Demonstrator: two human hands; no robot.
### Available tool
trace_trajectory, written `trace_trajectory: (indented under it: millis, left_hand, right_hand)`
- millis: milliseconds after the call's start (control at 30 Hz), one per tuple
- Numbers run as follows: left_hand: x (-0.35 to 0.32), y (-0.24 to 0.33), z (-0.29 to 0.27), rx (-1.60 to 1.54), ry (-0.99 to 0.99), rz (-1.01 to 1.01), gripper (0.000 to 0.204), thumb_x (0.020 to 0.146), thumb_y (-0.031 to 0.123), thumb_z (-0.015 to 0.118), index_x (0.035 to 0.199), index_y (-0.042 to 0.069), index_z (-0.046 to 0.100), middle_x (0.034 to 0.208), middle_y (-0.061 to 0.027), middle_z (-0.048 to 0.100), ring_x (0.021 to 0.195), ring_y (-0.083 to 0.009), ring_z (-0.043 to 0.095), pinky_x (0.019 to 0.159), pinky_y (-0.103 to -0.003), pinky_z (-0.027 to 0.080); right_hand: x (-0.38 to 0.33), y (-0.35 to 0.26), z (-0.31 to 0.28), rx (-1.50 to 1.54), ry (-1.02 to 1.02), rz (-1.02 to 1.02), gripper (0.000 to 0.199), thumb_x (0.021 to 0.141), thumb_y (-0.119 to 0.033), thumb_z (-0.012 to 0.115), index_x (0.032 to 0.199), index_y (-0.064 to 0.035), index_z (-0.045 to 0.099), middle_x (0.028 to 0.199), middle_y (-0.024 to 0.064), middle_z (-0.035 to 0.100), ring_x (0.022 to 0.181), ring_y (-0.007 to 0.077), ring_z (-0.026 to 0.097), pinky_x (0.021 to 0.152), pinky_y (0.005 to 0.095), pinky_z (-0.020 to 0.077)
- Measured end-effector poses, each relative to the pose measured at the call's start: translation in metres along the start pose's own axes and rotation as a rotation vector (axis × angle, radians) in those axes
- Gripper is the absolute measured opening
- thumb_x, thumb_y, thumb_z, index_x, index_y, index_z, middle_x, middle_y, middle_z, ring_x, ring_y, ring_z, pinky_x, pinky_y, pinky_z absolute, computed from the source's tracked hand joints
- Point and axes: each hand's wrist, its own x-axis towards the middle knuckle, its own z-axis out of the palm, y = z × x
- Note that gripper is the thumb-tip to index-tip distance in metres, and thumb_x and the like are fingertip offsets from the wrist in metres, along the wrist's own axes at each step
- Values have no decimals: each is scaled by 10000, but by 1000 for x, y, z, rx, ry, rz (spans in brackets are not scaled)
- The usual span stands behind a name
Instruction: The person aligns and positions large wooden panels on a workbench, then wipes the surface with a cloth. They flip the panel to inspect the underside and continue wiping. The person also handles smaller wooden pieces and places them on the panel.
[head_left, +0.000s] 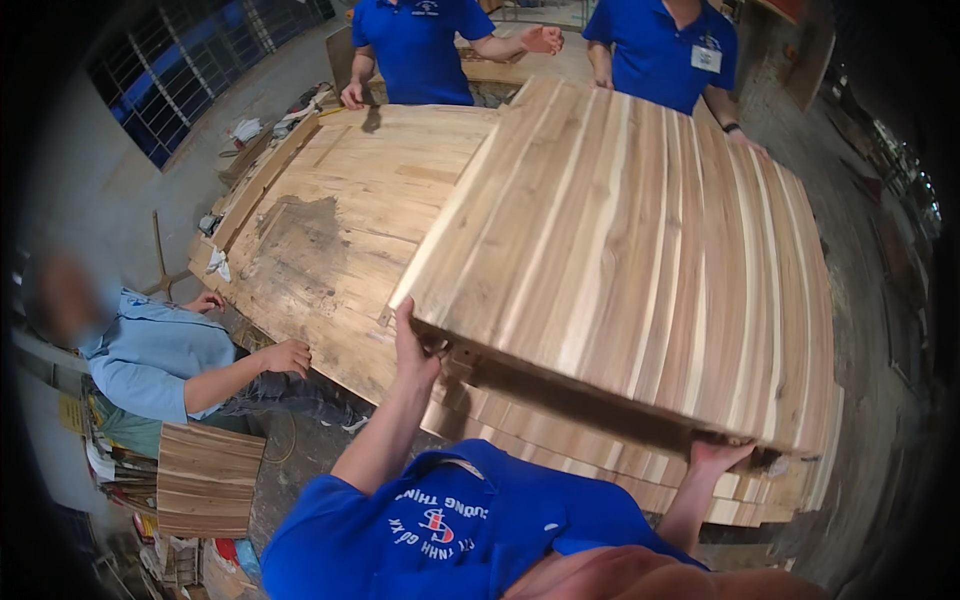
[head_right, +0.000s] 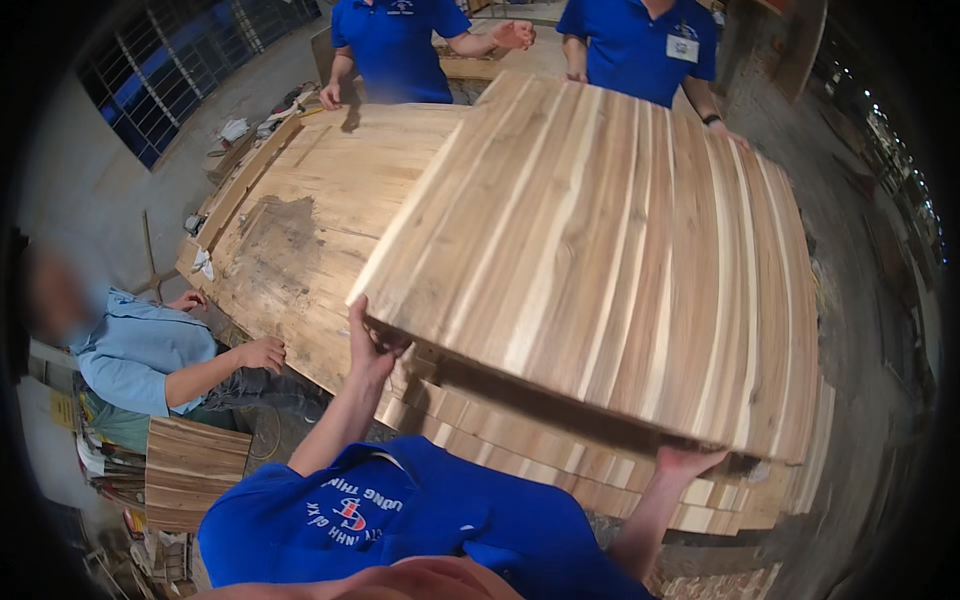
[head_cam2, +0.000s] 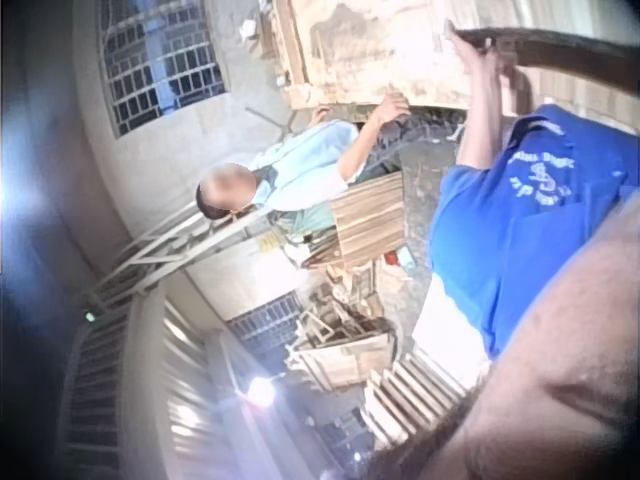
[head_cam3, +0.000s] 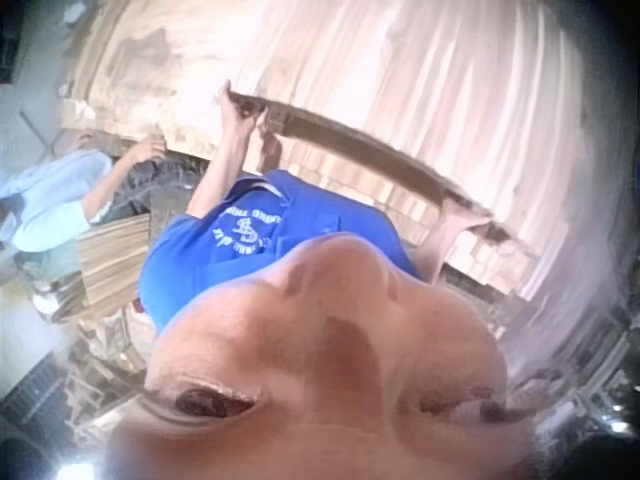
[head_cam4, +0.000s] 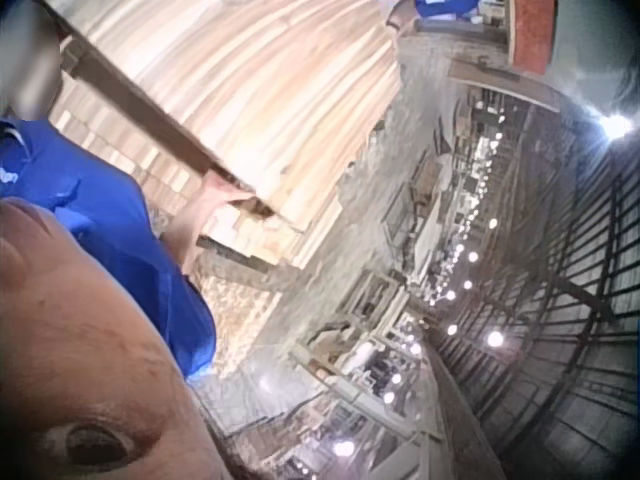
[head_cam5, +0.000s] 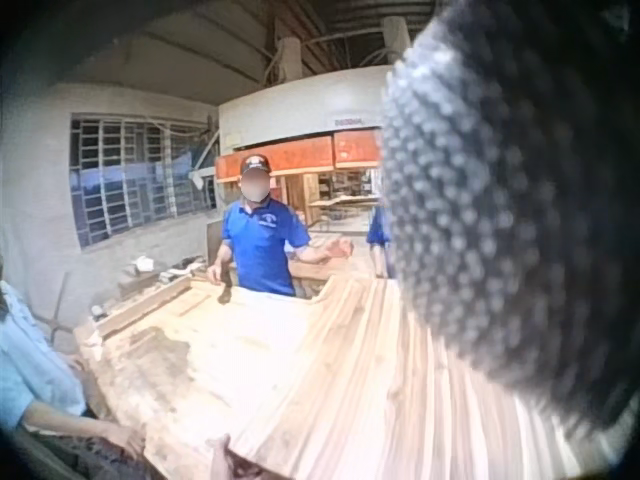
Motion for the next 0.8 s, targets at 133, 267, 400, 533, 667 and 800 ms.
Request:
trace_trajectory:
  millis: [133,267,400,533,667,800]
  left_hand:
    - [-27,30,44,-130,26,-71,712,692,574,666,1168,100,431,1045,-140,463,855,-278,533,687,-443,509]
    - [-26,77,48,31,-91,-9,979,612,652,669,1359,162,269,1142,-158,335,924,-328,463,654,-498,473]
    - [-30,135,33,52,-229,14,1003,671,617,658,1410,107,211,1344,-221,278,1184,-401,375,919,-588,370]
    - [-25,193,-36,677,-69,363,1122,671,651,668,1460,87,104,1458,-278,161,1323,-436,234,1023,-623,234]
    - [-57,204,-29,1491,-338,1633,1102,609,630,741,1463,198,194,1468,-304,74,1356,-497,61,1059,-662,96]
    - [10,157,-18,1374,-537,1874,1048,541,526,803,1422,384,254,1461,-287,93,1349,-485,99,1061,-606,168]
  right_hand:
    - [6,-23,14,19,-202,-283,857,778,-635,536,1404,-104,292,1405,113,328,1290,269,331,1069,462,276]
    - [-31,2,66,75,-326,-366,848,813,-680,469,1424,-126,273,1429,66,328,1333,248,289,1105,445,240]
    - [-62,72,80,170,-582,-280,859,824,-715,411,1437,-135,249,1455,56,301,1361,255,253,1134,448,201]
    - [-135,93,125,149,-563,-283,840,835,-702,408,1438,-141,244,1454,57,305,1356,270,272,1138,464,200]
    - [-213,134,175,101,-592,-493,715,876,-609,447,1418,-165,303,1434,61,351,1305,276,359,1072,508,321]
    - [-287,178,216,86,-901,-473,585,895,-492,514,1367,-164,405,1345,45,475,1250,265,429,1049,510,345]
